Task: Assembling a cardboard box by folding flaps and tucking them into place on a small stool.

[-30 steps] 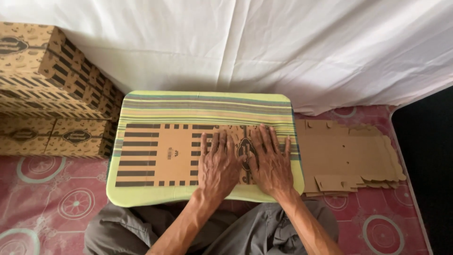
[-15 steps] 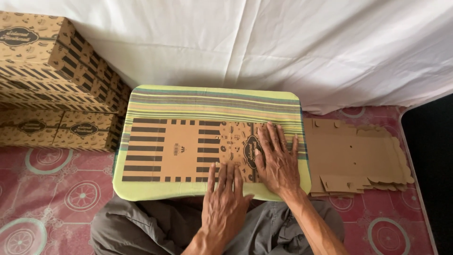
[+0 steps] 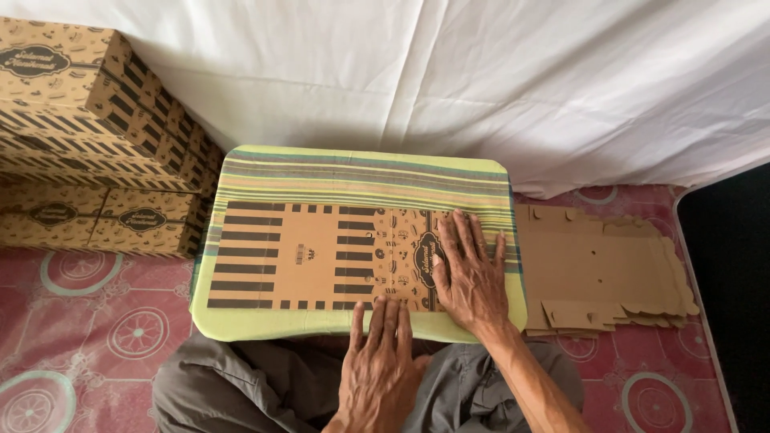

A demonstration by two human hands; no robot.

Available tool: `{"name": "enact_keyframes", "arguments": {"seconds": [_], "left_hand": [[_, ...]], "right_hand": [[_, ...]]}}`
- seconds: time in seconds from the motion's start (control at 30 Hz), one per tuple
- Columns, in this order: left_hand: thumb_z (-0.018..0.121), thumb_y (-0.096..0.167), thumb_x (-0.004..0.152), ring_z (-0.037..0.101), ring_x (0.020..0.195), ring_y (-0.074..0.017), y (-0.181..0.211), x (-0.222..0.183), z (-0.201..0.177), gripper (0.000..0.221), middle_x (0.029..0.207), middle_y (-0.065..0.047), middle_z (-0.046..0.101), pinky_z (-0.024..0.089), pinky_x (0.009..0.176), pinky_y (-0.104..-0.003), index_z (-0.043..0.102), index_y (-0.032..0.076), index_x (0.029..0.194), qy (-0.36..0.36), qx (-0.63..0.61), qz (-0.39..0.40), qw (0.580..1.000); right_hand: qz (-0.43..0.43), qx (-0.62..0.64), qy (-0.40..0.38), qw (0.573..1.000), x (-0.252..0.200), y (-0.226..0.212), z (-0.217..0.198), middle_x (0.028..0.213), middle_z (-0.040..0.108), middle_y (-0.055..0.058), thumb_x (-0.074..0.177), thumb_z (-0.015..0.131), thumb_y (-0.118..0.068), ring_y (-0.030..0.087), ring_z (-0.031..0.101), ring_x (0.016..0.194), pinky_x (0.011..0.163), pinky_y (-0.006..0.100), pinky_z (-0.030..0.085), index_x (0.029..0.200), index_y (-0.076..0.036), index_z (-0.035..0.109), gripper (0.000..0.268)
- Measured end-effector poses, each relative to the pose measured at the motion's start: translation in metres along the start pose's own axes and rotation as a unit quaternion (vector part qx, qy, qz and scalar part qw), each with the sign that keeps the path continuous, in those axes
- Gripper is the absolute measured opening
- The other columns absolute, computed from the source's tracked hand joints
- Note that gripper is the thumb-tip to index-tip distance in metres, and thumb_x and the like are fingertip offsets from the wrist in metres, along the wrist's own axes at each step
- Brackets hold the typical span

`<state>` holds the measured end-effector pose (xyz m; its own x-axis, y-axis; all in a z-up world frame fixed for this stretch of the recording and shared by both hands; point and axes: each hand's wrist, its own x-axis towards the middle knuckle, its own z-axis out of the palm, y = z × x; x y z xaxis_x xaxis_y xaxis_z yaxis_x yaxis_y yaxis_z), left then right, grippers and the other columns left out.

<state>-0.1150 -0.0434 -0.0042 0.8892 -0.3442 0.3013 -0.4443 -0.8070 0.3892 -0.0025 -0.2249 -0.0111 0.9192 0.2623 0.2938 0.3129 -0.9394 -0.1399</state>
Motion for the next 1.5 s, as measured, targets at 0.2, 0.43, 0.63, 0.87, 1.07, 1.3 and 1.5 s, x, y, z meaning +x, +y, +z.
{"name": "enact_keyframes", "arguments": {"seconds": [0.2,0.43,0.63,0.87,1.07,1.3,1.5], "left_hand": [[0.076,0.044,0.081,0.052,0.131,-0.0511,-0.014,0.055,-0.005,0.078,0.132,-0.037,0.058,0.024,0.117,-0.068,0.058,-0.019,0.124,0.069,0.099,0.017,0.993],[0.042,0.066,0.1,0.057,0.131,-0.036,-0.037,0.106,0.014,0.078,0.128,-0.025,0.066,0.017,0.125,-0.057,0.063,-0.003,0.127,0.059,0.147,-0.06,0.986],[0.046,0.054,0.1,0.056,0.133,-0.0395,-0.051,0.118,0.013,0.068,0.131,-0.028,0.064,0.017,0.122,-0.065,0.059,-0.003,0.134,0.037,0.173,-0.005,0.984],[0.049,0.037,0.099,0.037,0.147,-0.0391,-0.032,0.055,0.017,0.064,0.153,-0.027,0.046,0.014,0.123,-0.061,0.042,-0.002,0.15,-0.005,0.142,0.007,0.99],[0.049,0.046,0.101,0.036,0.146,-0.0365,-0.042,0.015,-0.014,0.067,0.155,-0.02,0.045,0.018,0.12,-0.06,0.041,0.005,0.153,-0.006,0.096,0.015,0.995],[0.032,0.056,0.105,0.031,0.15,-0.0351,-0.134,0.07,-0.023,0.068,0.16,-0.013,0.041,0.015,0.122,-0.059,0.042,0.011,0.155,-0.002,0.177,-0.101,0.979],[0.027,0.053,0.105,0.023,0.153,-0.0399,-0.145,0.09,-0.045,0.06,0.167,-0.011,0.03,0.008,0.119,-0.068,0.034,0.031,0.16,-0.051,0.141,-0.119,0.982]], "right_hand": [[0.003,0.008,-0.003,1.0,0.0,-0.003,-0.004,0.169,0.026,0.01,0.1,0.044,-0.034,0.035,0.019,0.156,0.12,0.071,0.012,0.16,-0.017,0.033,0.064],[0.016,-0.03,-0.022,0.999,-0.004,0.004,0.007,0.17,0.025,0.008,0.106,0.035,-0.039,0.033,0.018,0.156,0.119,0.067,0.011,0.161,-0.022,0.034,0.058],[0.016,-0.025,-0.023,0.999,-0.003,0.0,0.002,0.169,0.027,0.008,0.107,0.034,-0.041,0.033,0.021,0.155,0.119,0.068,0.012,0.16,-0.022,0.035,0.057],[0.02,-0.026,-0.03,0.999,-0.003,0.003,0.004,0.171,0.024,0.007,0.104,0.034,-0.039,0.033,0.019,0.156,0.118,0.069,0.012,0.161,-0.022,0.033,0.059],[-0.002,-0.047,-0.02,0.999,-0.003,0.006,0.009,0.171,0.022,0.01,0.104,0.035,-0.041,0.034,0.018,0.156,0.118,0.069,0.013,0.162,-0.022,0.032,0.061],[-0.011,-0.045,-0.056,0.997,-0.001,0.001,0.003,0.173,0.008,0.013,0.098,0.028,-0.064,0.04,0.009,0.155,0.111,0.079,0.01,0.163,-0.037,0.023,0.07],[-0.011,-0.083,-0.057,0.995,-0.004,-0.003,0.006,0.169,0.013,0.021,0.101,0.029,-0.058,0.042,0.012,0.153,0.11,0.079,0.009,0.163,-0.033,0.024,0.067]]}}
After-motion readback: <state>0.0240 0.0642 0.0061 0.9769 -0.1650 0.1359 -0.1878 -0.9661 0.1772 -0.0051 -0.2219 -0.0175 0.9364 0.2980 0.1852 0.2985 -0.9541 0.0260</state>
